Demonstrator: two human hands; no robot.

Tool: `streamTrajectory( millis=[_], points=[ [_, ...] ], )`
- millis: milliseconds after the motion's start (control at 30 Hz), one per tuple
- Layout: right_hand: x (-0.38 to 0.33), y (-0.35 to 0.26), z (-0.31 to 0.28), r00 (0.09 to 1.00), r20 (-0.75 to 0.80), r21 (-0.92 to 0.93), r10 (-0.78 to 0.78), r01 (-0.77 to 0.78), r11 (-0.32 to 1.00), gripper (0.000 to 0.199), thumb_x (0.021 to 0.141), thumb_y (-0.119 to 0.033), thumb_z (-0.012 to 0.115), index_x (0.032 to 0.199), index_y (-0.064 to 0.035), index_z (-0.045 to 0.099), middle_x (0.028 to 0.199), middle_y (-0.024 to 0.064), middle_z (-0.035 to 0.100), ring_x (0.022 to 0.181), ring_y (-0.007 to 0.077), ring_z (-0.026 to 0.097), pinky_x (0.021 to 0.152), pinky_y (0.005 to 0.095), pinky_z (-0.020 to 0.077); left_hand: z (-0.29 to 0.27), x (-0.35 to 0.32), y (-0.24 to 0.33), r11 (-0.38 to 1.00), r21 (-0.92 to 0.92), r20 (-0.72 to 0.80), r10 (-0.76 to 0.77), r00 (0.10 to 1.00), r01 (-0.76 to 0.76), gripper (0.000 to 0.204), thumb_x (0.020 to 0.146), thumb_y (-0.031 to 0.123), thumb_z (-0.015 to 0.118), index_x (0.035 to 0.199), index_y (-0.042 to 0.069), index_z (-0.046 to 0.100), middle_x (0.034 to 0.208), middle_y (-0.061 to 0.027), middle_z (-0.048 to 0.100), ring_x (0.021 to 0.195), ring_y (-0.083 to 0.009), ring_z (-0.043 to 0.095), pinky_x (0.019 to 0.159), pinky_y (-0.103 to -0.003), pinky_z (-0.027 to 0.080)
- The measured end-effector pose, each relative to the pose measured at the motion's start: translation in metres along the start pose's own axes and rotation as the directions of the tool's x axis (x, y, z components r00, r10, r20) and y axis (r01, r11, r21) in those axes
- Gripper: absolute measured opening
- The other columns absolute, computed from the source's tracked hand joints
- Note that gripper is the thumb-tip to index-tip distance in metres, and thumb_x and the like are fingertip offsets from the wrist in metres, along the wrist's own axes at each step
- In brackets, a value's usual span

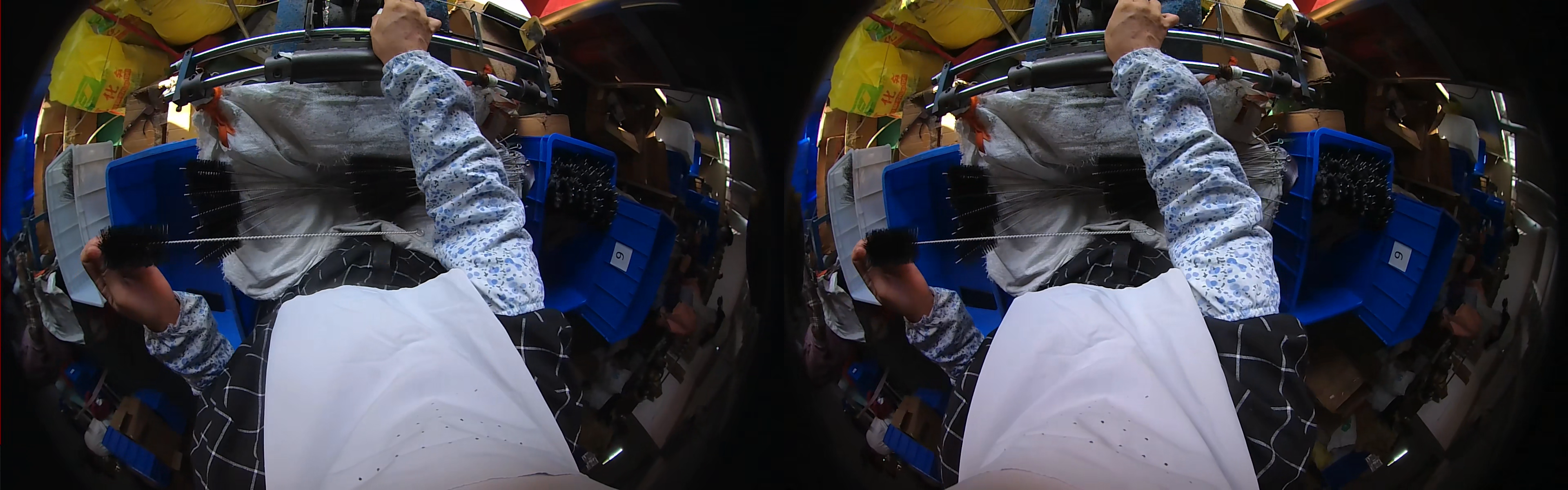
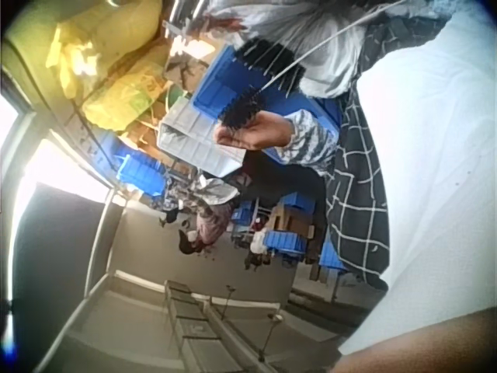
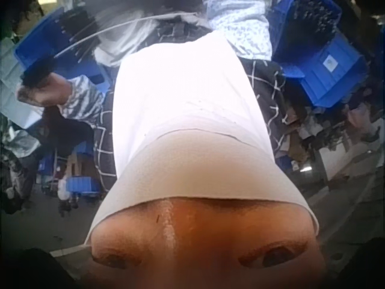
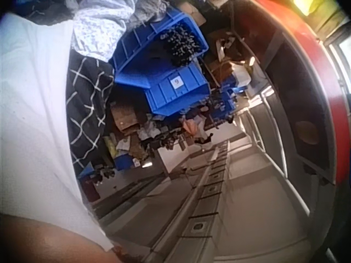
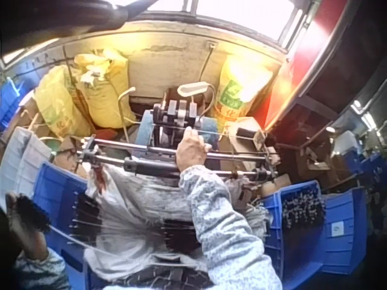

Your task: Using a mechanical twisting machine to assemble wire brushes from pre-cut bundles of metal wires.

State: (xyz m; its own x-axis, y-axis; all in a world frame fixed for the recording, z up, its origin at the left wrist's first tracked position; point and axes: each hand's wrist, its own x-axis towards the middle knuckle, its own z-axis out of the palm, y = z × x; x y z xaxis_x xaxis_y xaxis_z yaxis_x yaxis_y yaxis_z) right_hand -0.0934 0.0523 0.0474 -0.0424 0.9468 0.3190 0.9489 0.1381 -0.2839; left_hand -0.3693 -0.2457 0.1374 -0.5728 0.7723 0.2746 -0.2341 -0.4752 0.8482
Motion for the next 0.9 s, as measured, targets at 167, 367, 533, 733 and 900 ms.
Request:
streamTrajectory(
  millis=[167, 367, 533, 733, 900],
  points=[
    [0.001, 0.030, -0.009, 0.999, -0.018, 0.003, -0.044, 0.044, 0.999, 0.033, 0.076, -0.016, 0.047, 0.107, -0.0067, 0.049, 0.095, 0.0077, 0.053, 0.089, 0.0236, 0.051, 0.075, 0.0451, 0.0361, 0.034, 0.002, -0.019, 0.989, 0.143, -0.029, 0.026, 0.999, -0.021, 0.019, 0.085, 0.010, 0.039, 0.100, 0.002, 0.049, 0.096, -0.0096, 0.052, 0.086, -0.0176, 0.052, 0.076, -0.029, 0.045],
    [0.013, 0.111, -0.007, 0.982, -0.083, -0.018, -0.171, 0.170, 0.985, 0.034, 0.076, -0.029, 0.053, 0.105, -0.0120, 0.054, 0.097, 0.0112, 0.056, 0.090, 0.0266, 0.053, 0.077, 0.0387, 0.0402, 0.044, 0.001, -0.013, 0.933, 0.360, -0.146, 0.036, 0.989, 0.019, 0.015, 0.088, 0.017, 0.037, 0.091, 0.005, 0.046, 0.086, -0.0049, 0.051, 0.073, -0.0133, 0.053, 0.057, -0.025, 0.045],
    [0.051, 0.150, -0.022, 0.993, 0.120, -0.192, -0.012, 0.035, 0.981, 0.033, 0.079, -0.036, 0.042, 0.107, -0.0211, 0.054, 0.104, 0.0122, 0.054, 0.096, 0.0314, 0.050, 0.082, 0.0431, 0.0361, 0.057, 0.004, -0.026, 0.953, 0.300, -0.115, -0.011, 0.993, 0.046, 0.014, 0.088, 0.016, 0.038, 0.091, 0.005, 0.046, 0.081, -0.0046, 0.052, 0.069, -0.0121, 0.055, 0.051, -0.025, 0.045],
    [0.064, 0.182, -0.046, 0.911, 0.381, 0.074, -0.157, 0.139, 0.988, 0.029, 0.082, -0.036, 0.043, 0.103, -0.0209, 0.056, 0.100, 0.0114, 0.056, 0.091, 0.0290, 0.053, 0.079, 0.0344, 0.0398, 0.065, 0.017, -0.037, 0.965, 0.240, 0.061, -0.126, 0.990, 0.108, 0.016, 0.088, 0.015, 0.037, 0.094, 0.004, 0.046, 0.086, -0.0052, 0.053, 0.074, -0.0130, 0.055, 0.059, -0.026, 0.046],
    [-0.016, 0.162, -0.144, 0.757, 0.621, 0.488, -0.203, -0.171, 0.856, 0.028, 0.082, -0.018, 0.050, 0.107, -0.0059, 0.052, 0.094, 0.0111, 0.057, 0.084, 0.0223, 0.054, 0.074, 0.0287, 0.0423, 0.092, 0.015, -0.061, 0.946, 0.227, 0.035, -0.244, 0.969, 0.230, 0.015, 0.087, 0.013, 0.038, 0.092, 0.001, 0.044, 0.079, -0.0079, 0.052, 0.066, -0.0135, 0.055, 0.055, -0.027, 0.048]
  ],
)
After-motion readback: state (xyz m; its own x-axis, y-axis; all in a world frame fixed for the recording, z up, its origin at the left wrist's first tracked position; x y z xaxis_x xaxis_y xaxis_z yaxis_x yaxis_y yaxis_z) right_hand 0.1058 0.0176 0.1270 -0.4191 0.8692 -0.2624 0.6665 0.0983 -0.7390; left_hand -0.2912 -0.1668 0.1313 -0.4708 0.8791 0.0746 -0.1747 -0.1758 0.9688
